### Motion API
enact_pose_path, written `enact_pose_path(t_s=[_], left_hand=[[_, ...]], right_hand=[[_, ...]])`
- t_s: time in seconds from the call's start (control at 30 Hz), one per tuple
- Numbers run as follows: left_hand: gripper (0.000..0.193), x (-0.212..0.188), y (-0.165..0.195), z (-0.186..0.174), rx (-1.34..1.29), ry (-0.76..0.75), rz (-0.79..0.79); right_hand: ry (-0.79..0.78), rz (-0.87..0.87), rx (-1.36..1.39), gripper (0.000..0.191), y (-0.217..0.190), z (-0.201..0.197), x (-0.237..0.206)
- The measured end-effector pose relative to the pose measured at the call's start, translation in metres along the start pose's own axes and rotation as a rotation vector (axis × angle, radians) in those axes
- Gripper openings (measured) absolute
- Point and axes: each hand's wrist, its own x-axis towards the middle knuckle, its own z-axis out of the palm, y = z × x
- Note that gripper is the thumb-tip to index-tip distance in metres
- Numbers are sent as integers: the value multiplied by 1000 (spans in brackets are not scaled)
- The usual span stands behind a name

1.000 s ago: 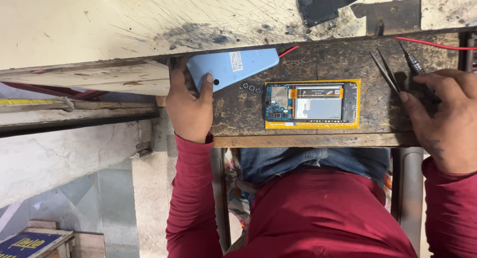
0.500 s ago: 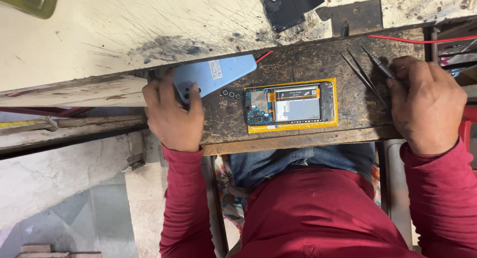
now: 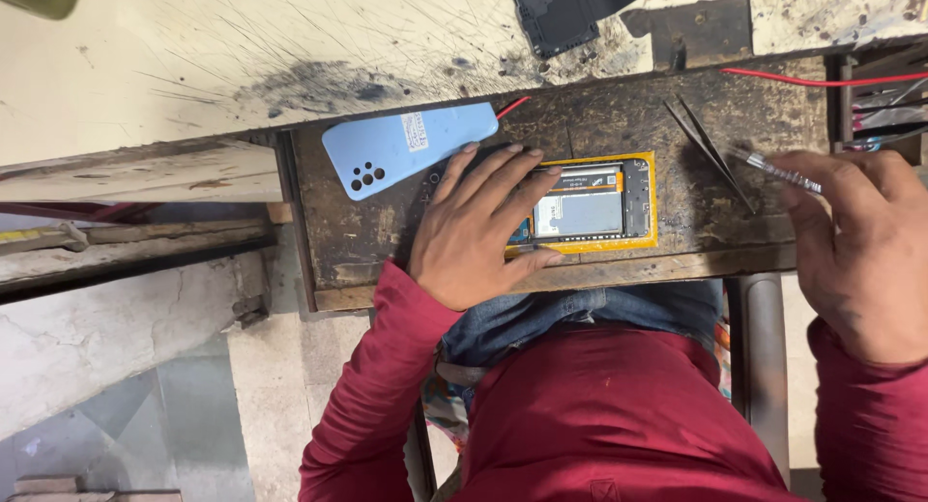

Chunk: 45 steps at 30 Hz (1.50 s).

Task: The person disassembles a smartphone by removing screws and prying off the back cover. They then detach internal components, including the battery and camera module, using a screwdriver and tweezers. The person handles the motherboard and other parts, placing them on the workbench.

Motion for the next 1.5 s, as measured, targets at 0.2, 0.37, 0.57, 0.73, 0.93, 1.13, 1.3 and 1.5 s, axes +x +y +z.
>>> enact_pose_path(t_s=[0.2, 0.37, 0.57, 0.73, 0.93, 1.13, 1.3, 1.5], left_hand=[[72, -1, -4, 6, -10, -31, -37], [72, -1, -3, 7, -21, -24, -35], [72, -1, -3, 7, -28, -24, -44], [72, 0, -4, 7, -31, -19, -39], [71, 0, -3, 7, -41, -14, -33], [72, -2, -4, 5, -21, 8, -19], [73, -4, -7, 6, -10, 35, 3], [71, -6, -9, 9, -12, 46, 2]], right_hand=[[-106, -139, -46, 26, -22, -13, 16], [-115, -230, -251, 24, -41, -19, 32], [-133, -264, -339, 23, -46, -22, 38], [-153, -271, -438, 20, -51, -22, 39], [-334, -493, -600, 24, -55, -21, 50], [-453, -796, -739, 15, -58, -12, 74], [-500, -808, -641, 15, -66, -18, 86], [-607, -778, -769, 21, -59, -17, 88]])
